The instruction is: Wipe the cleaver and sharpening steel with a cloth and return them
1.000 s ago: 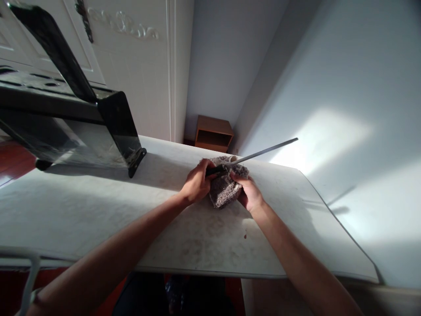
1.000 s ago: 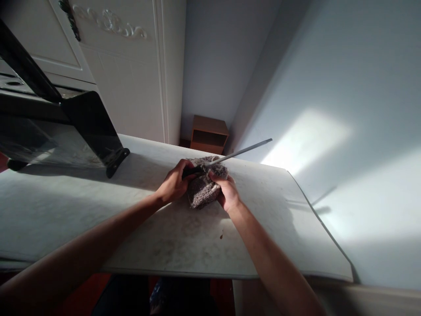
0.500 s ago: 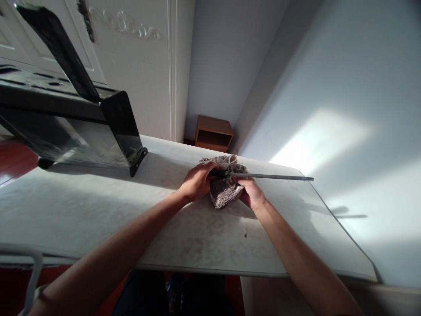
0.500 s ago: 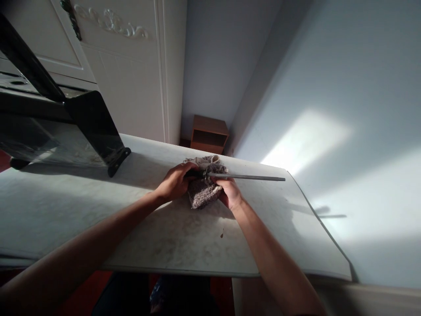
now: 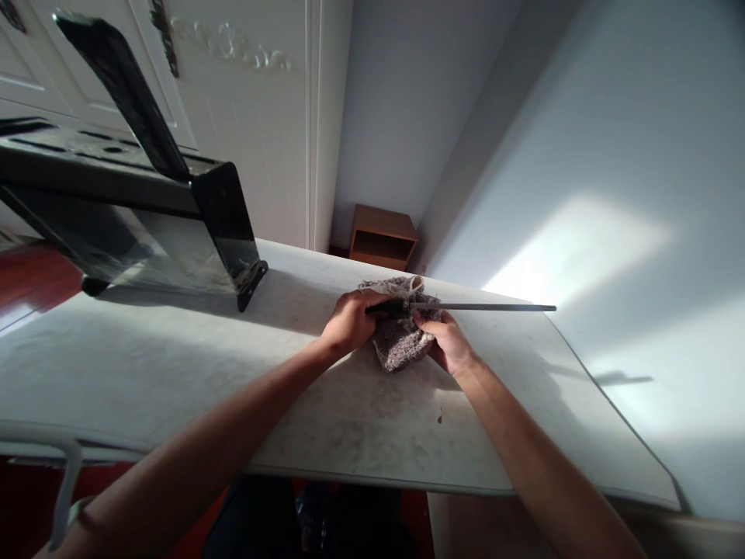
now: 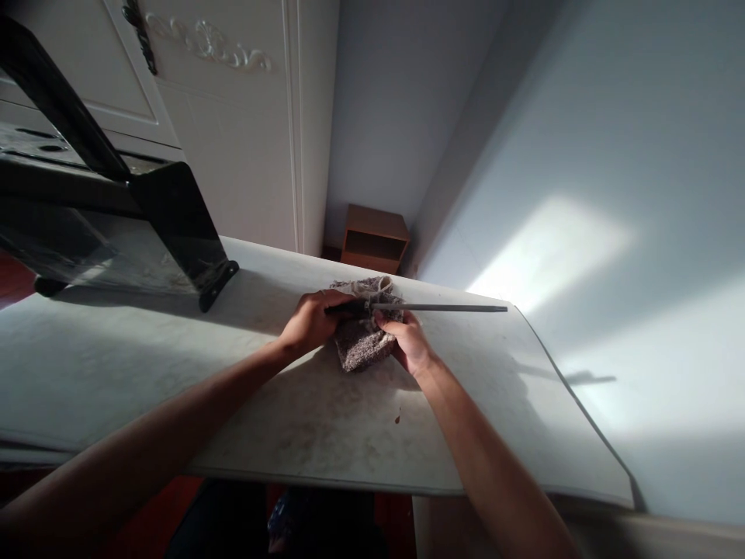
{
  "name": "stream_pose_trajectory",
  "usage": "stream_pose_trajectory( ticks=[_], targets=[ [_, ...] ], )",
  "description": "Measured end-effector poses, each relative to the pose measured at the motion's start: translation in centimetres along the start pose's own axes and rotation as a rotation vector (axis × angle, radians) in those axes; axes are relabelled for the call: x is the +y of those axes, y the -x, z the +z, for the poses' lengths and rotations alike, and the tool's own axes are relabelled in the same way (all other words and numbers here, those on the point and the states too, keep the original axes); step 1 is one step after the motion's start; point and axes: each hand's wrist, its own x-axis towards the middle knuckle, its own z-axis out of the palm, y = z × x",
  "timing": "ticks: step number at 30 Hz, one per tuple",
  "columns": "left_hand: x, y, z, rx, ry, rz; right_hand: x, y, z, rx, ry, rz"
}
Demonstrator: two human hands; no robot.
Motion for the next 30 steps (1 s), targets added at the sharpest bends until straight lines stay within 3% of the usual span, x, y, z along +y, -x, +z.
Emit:
stream_pose_trajectory(
  ticks=[10, 14, 23, 30],
  targets=[
    [-0.18, 0.31, 0.07, 0.097, -0.036, 0.127, -0.1, 0.28, -0.25, -0.087, 0.01, 0.041],
    [-0.2, 0.39, 0.21, 0.109, -0.046, 0.071, -0.01, 0.26, -0.4, -0.124, 0.027, 0.05],
    [-0.22, 0.19, 0.35, 0.109, -0.058, 0.182, 0.31, -0.02, -0.17, -0.04, -0.012, 0.057],
    [-0.07, -0.38, 0.03, 0.058, -0.042, 0.063, 0.51, 0.02, 0.29, -0.021, -0.012, -0.004]
  ],
)
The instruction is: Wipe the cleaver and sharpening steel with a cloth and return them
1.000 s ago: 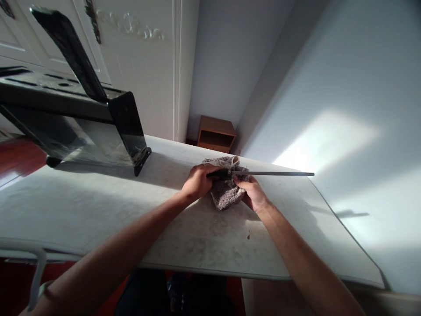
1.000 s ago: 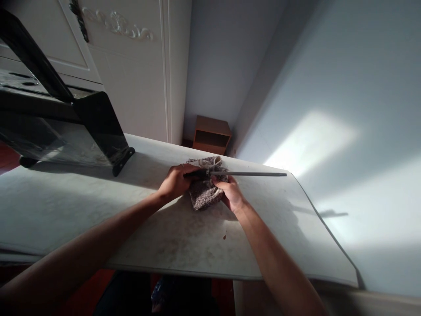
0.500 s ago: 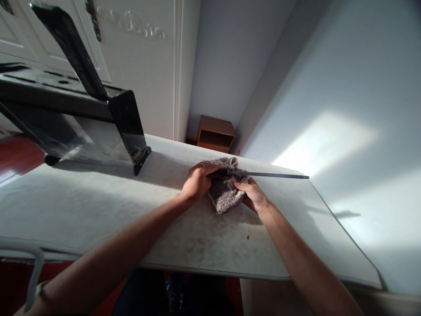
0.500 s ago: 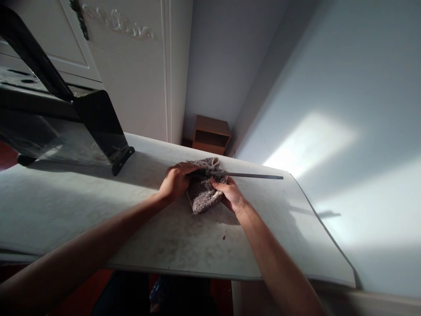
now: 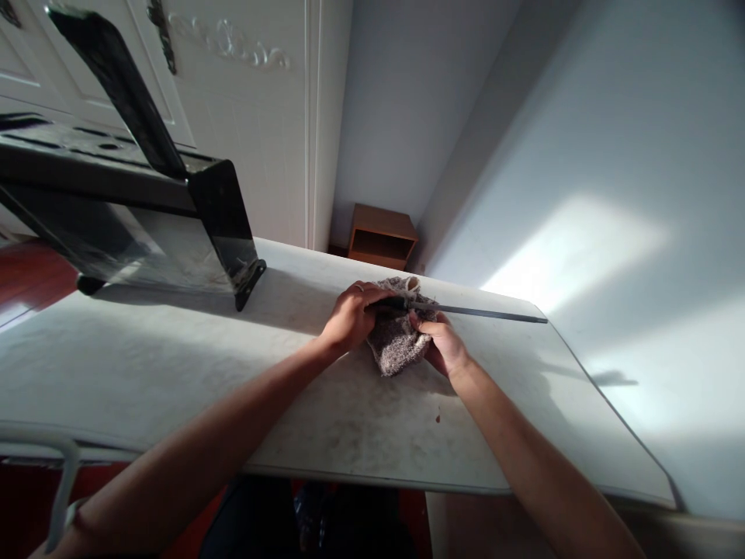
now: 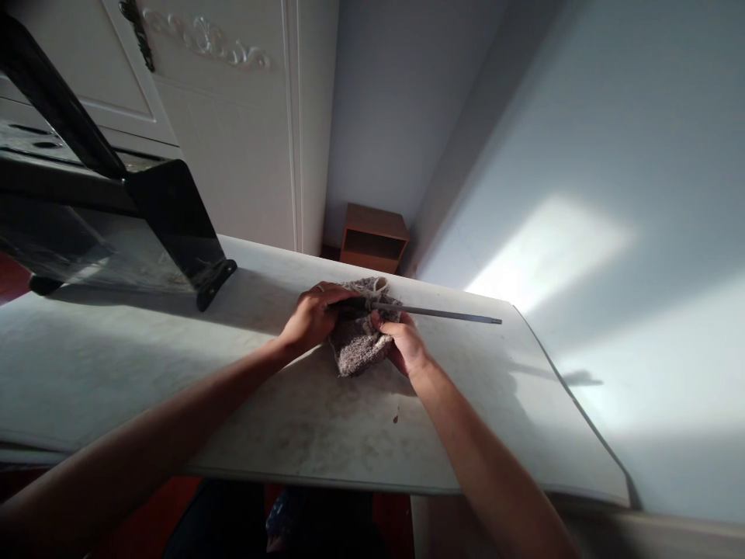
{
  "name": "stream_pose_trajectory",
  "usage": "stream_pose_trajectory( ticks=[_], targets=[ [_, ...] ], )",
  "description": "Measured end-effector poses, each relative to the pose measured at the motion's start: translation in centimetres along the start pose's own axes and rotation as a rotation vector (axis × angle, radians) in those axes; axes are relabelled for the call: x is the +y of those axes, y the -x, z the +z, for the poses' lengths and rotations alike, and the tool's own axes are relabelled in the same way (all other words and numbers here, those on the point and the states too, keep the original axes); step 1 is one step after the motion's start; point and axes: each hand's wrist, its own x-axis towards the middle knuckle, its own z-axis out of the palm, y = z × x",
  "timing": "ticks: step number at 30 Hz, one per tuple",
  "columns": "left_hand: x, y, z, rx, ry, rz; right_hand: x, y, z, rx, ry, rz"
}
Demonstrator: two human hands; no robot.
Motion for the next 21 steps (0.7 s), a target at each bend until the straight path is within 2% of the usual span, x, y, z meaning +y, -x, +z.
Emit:
stream_pose_trajectory(
  ticks=[5, 13, 21],
  targets=[
    [-0.3, -0.4, -0.4, -0.073, 0.071, -0.06, 0.0, -0.1, -0.2, 0.013, -0.009, 0.014],
    [-0.5, -0.9, -1.2, -0.169, 0.066, -0.066, 0.1, -0.2, -0.4, -0.015, 0.001, -0.004],
    [-0.9, -1.2, -2.8, -0.38, 0.136, -0.113, -0.1, 0.1, 0.0, 0.05, 0.021, 0.037]
  ],
)
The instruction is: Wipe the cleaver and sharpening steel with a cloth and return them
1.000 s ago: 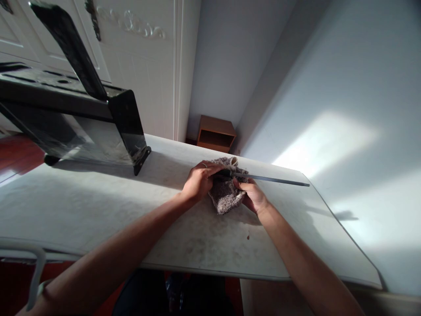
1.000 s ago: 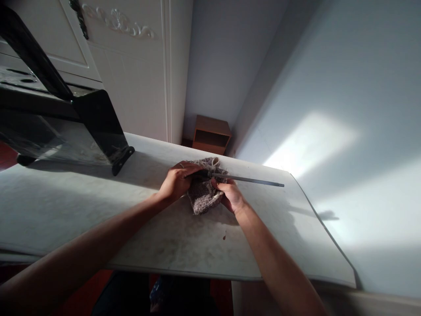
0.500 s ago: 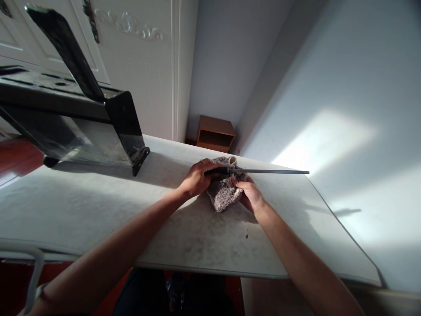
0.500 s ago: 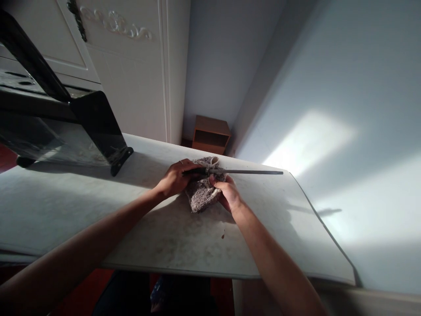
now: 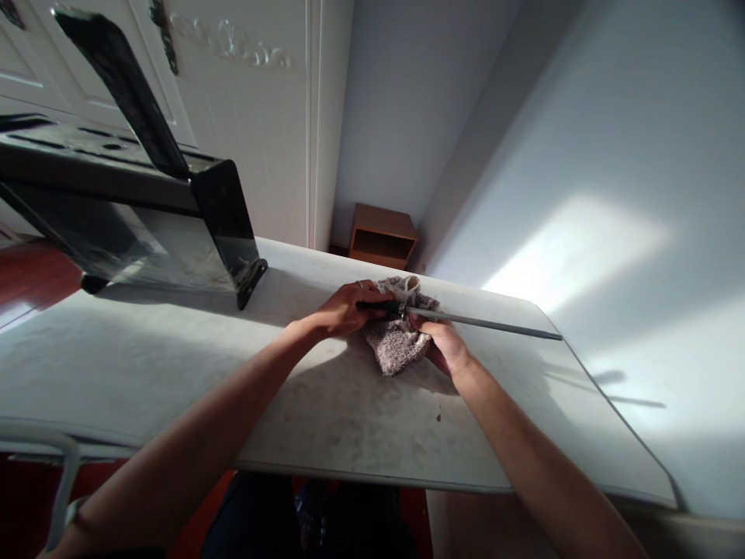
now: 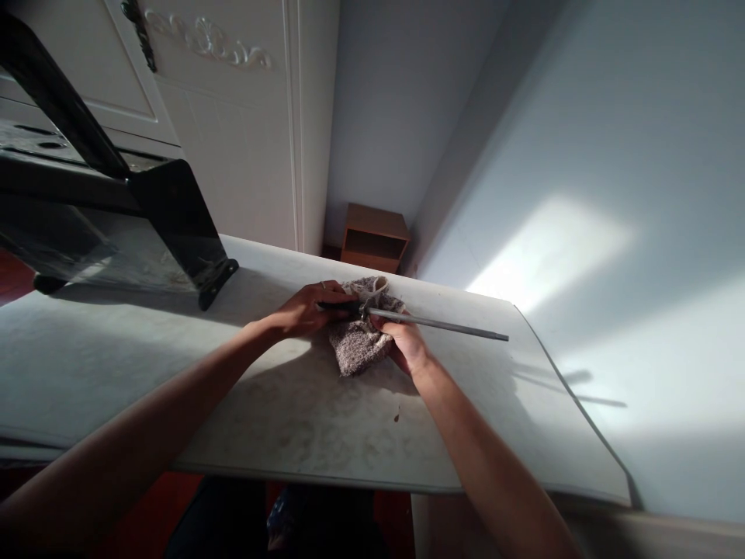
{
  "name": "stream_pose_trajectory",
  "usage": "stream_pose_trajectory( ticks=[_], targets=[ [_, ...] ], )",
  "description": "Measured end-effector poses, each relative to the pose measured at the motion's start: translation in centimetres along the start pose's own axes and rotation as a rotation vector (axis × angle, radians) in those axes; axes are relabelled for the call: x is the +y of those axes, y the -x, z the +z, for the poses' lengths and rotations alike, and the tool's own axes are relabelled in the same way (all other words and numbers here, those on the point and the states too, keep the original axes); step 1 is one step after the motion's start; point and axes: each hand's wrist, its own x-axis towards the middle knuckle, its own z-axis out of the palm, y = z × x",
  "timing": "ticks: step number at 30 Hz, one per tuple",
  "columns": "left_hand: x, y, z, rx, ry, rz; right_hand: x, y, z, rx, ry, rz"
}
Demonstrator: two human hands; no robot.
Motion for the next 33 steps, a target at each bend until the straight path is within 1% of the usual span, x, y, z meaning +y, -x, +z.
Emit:
stream_pose_trajectory(
  ticks=[4, 8, 11, 14, 18, 21, 24, 28, 33],
  targets=[
    [0.0, 0.0, -0.3, -0.055, 0.005, 0.038, 0.2, -0.2, -0.3, 0.027, 0.002, -0.043],
    [-0.3, 0.0, -0.5, -0.119, 0.006, 0.078, 0.4, -0.3, -0.4, -0.027, 0.026, -0.033],
    [-0.3, 0.0, -0.8, -0.152, 0.017, 0.057, 0.5, -0.3, -0.4, -0.037, 0.038, -0.029],
    [-0.2, 0.1, -0.9, -0.153, 0.062, 0.015, 0.4, -0.2, -0.4, -0.026, 0.038, -0.033],
    [0.0, 0.3, -0.8, -0.084, 0.146, -0.088, 0.2, 0.0, -0.2, -0.039, 0.024, -0.061],
    [0.0, 0.3, -0.9, -0.067, 0.081, -0.143, 0.1, 0.0, -0.2, -0.067, 0.016, -0.062],
    [0.1, 0.3, -1.1, -0.096, 0.043, -0.125, 0.1, 0.0, -0.3, -0.075, 0.022, -0.028],
    [0.1, 0.3, -1.2, -0.142, 0.096, -0.101, -0.1, 0.2, -0.4, -0.067, 0.023, 0.016],
    [0.0, 0.4, -1.2, -0.179, 0.114, -0.084, -0.4, 0.4, -0.2, -0.046, 0.052, 0.019]
  ],
)
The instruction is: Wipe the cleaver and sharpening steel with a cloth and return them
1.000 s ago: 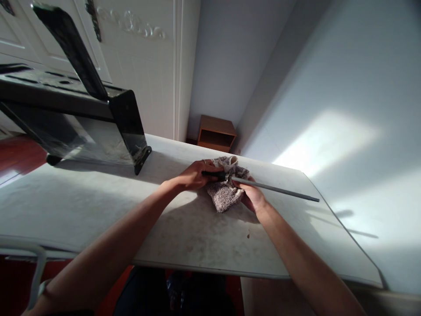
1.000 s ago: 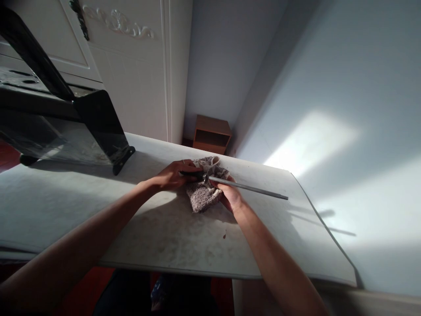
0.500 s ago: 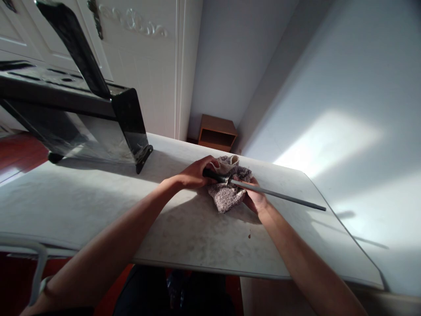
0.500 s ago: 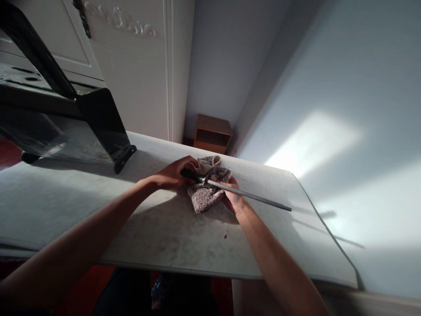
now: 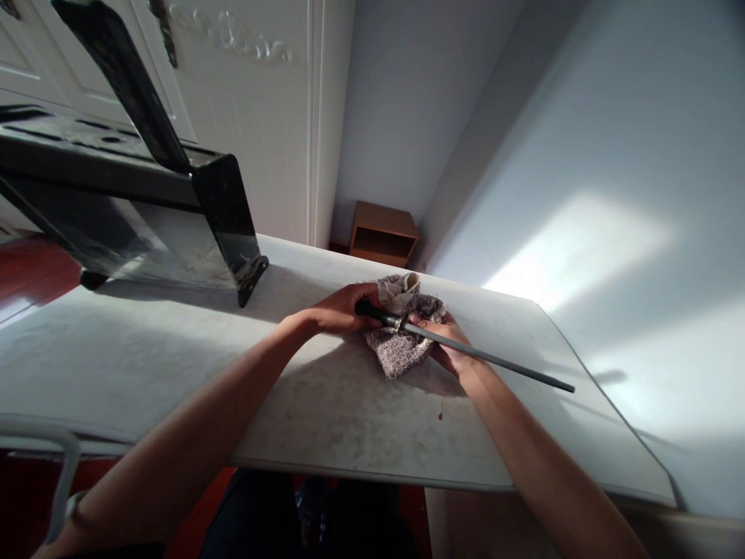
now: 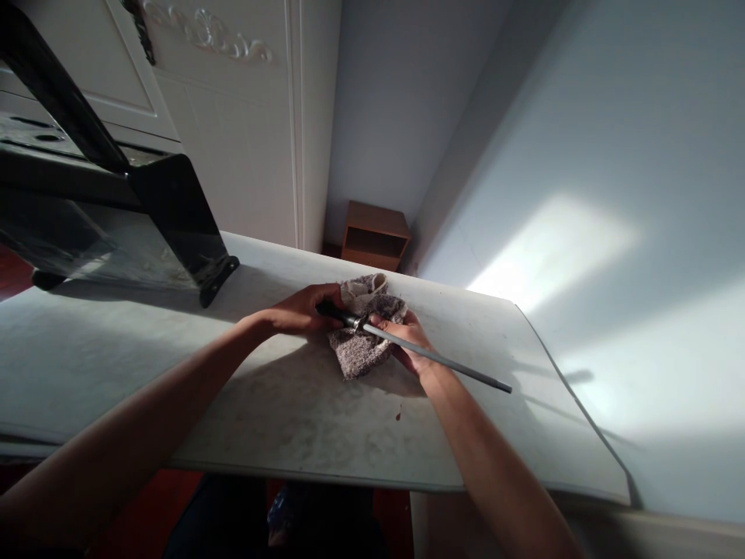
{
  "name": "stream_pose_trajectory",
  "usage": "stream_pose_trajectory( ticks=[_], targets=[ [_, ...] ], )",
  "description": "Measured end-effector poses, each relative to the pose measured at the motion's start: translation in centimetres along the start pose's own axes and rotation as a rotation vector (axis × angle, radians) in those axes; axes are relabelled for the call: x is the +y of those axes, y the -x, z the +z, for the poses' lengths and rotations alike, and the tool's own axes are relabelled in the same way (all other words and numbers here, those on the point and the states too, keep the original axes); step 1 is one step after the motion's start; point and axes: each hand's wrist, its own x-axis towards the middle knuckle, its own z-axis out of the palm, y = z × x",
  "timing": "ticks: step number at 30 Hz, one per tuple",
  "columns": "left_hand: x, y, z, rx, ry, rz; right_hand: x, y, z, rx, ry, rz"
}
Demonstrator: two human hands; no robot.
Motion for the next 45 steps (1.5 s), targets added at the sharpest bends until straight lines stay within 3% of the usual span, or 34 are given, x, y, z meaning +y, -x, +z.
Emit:
stream_pose_trajectory(
  ticks=[26, 39, 45],
  targets=[
    [0.4, -0.2, 0.2, 0.005, 0.019, -0.005, 0.7, -0.8, 0.1, 0.069, -0.017, -0.101],
    [-0.5, -0.5, 0.7, 0.158, 0.09, -0.063, 0.3, -1.0, 0.0, 0.006, -0.068, -0.109],
    [-0.6, -0.7, 1.4, 0.255, 0.237, -0.11, 0.3, -1.1, -0.1, 0.035, -0.096, -0.069]
  ],
)
